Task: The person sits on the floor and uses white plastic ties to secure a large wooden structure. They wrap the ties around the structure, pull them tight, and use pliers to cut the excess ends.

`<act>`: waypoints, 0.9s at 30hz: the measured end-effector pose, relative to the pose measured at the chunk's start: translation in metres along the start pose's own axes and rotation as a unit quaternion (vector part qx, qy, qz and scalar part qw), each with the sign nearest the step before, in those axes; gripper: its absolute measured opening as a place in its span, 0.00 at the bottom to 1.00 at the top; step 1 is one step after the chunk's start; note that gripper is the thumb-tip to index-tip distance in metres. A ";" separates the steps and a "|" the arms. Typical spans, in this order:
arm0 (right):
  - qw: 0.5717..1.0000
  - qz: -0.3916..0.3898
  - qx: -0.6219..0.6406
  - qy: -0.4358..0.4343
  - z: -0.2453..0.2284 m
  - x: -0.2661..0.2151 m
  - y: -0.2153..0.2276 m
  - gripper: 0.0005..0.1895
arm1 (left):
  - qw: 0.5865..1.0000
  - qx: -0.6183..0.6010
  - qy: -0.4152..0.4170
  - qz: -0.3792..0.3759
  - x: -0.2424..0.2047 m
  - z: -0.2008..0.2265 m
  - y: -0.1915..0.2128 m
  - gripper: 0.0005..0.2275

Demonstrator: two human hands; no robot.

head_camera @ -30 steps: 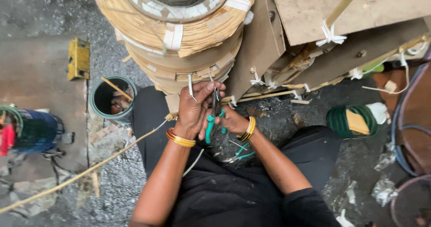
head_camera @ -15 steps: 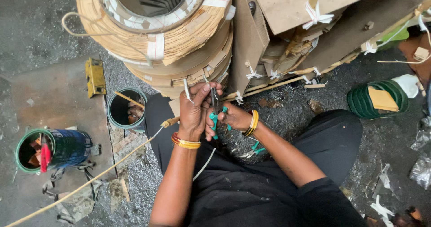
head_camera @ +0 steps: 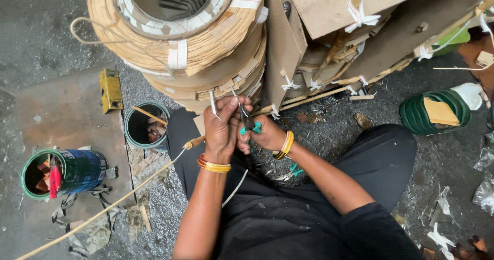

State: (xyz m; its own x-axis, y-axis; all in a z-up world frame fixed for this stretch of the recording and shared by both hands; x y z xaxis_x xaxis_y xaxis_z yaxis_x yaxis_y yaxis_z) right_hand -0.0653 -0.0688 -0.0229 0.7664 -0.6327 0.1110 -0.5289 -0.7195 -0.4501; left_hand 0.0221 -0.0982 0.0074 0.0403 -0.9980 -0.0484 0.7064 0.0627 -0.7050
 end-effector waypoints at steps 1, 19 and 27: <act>1.000 0.016 -0.016 0.000 0.001 0.000 0.002 0.17 | 1.000 -0.002 -0.001 -0.002 0.000 0.000 -0.001 0.07; 0.845 0.022 -0.525 -0.098 -0.112 -0.020 0.004 0.21 | 0.998 -0.048 0.015 -0.027 -0.004 0.000 -0.012 0.07; 0.736 0.058 -0.650 -0.182 -0.134 -0.023 -0.005 0.18 | 0.997 -0.072 0.018 -0.030 -0.003 -0.003 -0.015 0.07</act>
State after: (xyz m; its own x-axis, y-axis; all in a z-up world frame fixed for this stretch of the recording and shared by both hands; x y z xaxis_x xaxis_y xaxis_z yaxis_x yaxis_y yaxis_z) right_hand -0.1289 -0.0884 0.0955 0.6105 -0.7629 -0.2129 -0.3191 -0.4829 0.8155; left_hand 0.0094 -0.0960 0.0161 -0.0272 -0.9993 -0.0263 0.5979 0.0049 -0.8016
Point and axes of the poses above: each hand's wrist, its own x-axis towards the middle knuckle, its own y-axis out of the back of the hand, z = x × y, the point moved 9 cm from there along x, towards the middle knuckle, and after that the axes turned 3 degrees about -y, right-handed, at the moved point
